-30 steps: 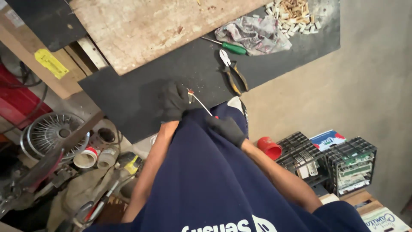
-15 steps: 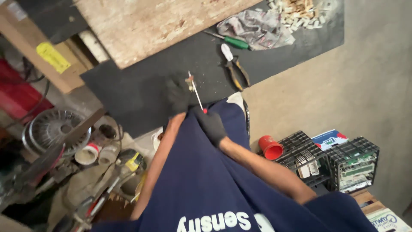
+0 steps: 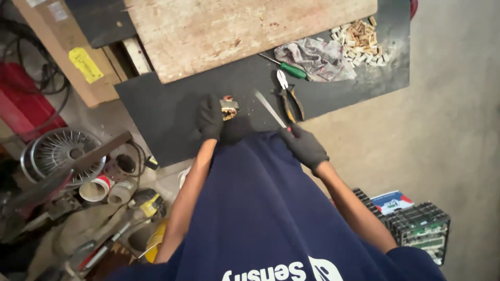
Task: Disassembling an electrical component to extract copper wiring using pliers and a screwdriver
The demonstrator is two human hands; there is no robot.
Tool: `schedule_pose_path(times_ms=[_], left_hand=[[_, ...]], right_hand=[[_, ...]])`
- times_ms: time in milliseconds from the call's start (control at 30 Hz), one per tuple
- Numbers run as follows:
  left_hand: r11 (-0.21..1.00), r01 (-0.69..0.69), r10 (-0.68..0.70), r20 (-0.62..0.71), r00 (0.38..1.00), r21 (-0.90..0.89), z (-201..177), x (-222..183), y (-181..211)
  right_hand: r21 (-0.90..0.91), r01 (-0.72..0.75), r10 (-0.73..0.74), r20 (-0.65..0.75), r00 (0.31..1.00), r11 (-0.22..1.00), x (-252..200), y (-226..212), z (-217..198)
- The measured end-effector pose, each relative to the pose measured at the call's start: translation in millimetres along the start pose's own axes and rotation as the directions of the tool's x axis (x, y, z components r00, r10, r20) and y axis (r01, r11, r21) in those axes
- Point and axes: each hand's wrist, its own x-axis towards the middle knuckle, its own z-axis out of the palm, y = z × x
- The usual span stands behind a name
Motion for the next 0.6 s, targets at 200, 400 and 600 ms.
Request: schedule_pose_path(times_ms=[200, 400, 600], left_hand=[[-0.126, 0.659, -0.578, 0.595, 0.559, -0.742, -68.3, 16.3, 43.2], [-0.631, 0.343, -0.343, 0.646, 0.682, -0.696, -60.6, -8.9, 8.1], [-0.728, 0.126, -0.458, 0.614, 0.643, -0.674, -105.1, -24.9, 40.4]], right_hand=[[-0.760, 0.468, -0.882, -0.299, 0.365, 0.451, 137.5, 23.2, 65.8], [-0.749, 0.467, -0.851, -0.243, 0.465, 0.469, 134.7, 2.8, 75.5], [-0.604, 0.354, -0.684, -0.498, 0.533, 0.715, 88.4, 10.9, 55.1]])
